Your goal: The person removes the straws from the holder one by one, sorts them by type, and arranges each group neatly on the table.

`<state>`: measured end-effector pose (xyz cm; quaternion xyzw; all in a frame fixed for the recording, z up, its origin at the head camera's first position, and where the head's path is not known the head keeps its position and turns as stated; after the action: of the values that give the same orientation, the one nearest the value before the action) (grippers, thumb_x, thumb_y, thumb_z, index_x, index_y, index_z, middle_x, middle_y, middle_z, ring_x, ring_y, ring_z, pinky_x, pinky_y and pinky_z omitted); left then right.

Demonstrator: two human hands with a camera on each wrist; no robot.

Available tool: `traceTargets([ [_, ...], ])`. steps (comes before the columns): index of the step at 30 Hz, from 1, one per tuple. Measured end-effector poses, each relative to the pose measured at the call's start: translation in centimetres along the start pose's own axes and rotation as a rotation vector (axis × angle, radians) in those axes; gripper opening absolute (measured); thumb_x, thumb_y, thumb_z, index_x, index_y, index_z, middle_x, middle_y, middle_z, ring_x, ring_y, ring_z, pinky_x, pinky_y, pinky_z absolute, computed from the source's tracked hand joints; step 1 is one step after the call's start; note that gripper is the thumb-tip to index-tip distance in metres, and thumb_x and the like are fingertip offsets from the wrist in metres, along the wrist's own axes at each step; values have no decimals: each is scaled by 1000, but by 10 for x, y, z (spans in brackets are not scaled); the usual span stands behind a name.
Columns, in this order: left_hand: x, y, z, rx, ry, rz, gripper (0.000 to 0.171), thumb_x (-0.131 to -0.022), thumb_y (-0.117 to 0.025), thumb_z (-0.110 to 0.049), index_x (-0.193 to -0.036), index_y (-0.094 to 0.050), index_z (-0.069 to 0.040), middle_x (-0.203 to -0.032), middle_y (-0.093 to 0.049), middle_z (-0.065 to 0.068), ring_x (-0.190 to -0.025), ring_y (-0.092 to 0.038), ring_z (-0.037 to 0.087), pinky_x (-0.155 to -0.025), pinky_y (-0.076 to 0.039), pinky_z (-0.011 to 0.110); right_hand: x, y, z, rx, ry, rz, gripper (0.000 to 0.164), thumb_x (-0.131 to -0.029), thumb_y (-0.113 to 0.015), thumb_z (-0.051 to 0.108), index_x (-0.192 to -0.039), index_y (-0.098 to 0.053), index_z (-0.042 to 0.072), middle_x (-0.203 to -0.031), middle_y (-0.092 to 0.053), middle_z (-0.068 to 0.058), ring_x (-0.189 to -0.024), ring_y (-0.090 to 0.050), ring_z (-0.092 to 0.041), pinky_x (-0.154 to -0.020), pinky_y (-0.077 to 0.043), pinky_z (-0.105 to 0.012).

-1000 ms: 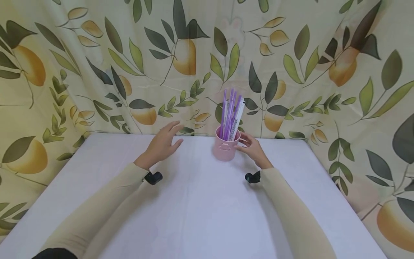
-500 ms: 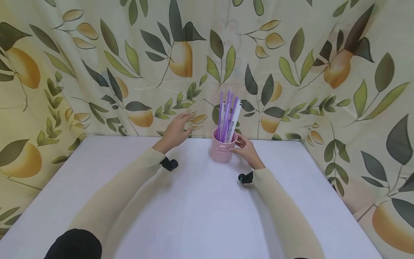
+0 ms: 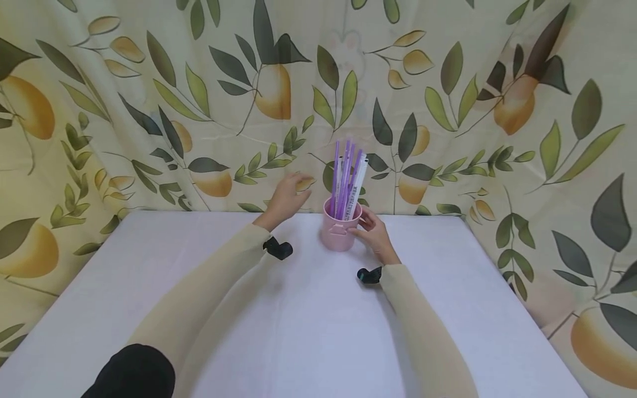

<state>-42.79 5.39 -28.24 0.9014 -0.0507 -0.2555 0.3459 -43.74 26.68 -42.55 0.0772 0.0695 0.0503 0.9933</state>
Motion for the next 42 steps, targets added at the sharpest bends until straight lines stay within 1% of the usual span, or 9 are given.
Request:
traceTargets([
  [5,-5,-6,1,-5,10,-13,33,-89,-59,-10,-121,-61,-4,-125,-60,12,-121,-52,26,-104,-42,37,-1,-3,-5,1,-21,-13,77,-84,-69,8,-148,-26,9,-153,-30,-14,-138,-34,-33,-113,-32,-39],
  [9,-9,-17,1,11,22,13,33,-89,-58,-8,-122,-60,-3,-127,-59,12,-122,-51,24,-104,-42,35,1,0,-7,9,-39,-38,78,-83,-71,13,-148,-27,12,-152,-31,-13,-138,-35,-31,-113,-32,-42],
  [14,-14,-24,0,12,39,29,34,-89,-59,-9,-124,-59,-5,-127,-59,11,-119,-53,23,-102,-44,34,0,4,-6,12,-36,-44,77,-82,-72,12,-147,-29,11,-151,-32,-14,-137,-36,-33,-112,-33,-43],
  [20,-23,-33,7,80,82,21,33,-90,-61,-12,-121,-59,-4,-122,-63,11,-114,-57,24,-96,-48,34,1,6,-2,26,-23,-35,77,-81,-72,9,-146,-31,8,-149,-35,-16,-135,-38,-35,-112,-32,-43],
  [23,-26,-38,12,93,112,7,30,-89,-63,-15,-118,-62,-4,-115,-66,11,-108,-61,25,-92,-49,34,3,5,-3,36,-32,-33,77,-81,-72,10,-146,-30,8,-149,-35,-17,-135,-38,-35,-112,-32,-44],
  [27,-31,-47,20,127,161,-1,29,-89,-64,-17,-115,-64,-5,-110,-68,10,-102,-63,23,-87,-51,31,2,4,-3,43,-45,-29,78,-81,-73,14,-146,-30,10,-150,-34,-16,-136,-37,-36,-113,-32,-46],
  [33,-32,-60,31,317,288,-36,27,-88,-66,-15,-111,-64,-1,-110,-68,14,-103,-63,25,-88,-52,32,3,2,-1,46,-46,-19,79,-81,-73,15,-146,-30,11,-150,-34,-15,-136,-36,-36,-113,-31,-47],
  [35,-32,-64,34,360,320,-46,26,-87,-66,-14,-109,-65,0,-109,-68,15,-103,-63,26,-88,-52,31,3,3,-3,52,-57,-26,78,-81,-74,15,-146,-31,12,-150,-35,-14,-136,-37,-35,-113,-31,-47],
  [42,-32,-74,40,379,359,-63,17,-86,-67,-11,-99,-69,0,-99,-70,14,-91,-66,24,-75,-54,25,5,5,-4,63,-87,-22,78,-81,-74,19,-146,-31,13,-151,-35,-12,-137,-35,-34,-113,-31,-46],
])
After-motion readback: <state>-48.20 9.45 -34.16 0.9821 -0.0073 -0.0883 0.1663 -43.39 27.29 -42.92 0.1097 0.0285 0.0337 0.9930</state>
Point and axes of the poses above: each hand's wrist, its own x-axis away from the middle knuckle, its own y-axis out of the back of the hand, z = x × y, the point moved 10 cm from there along -x, towards the middle knuckle
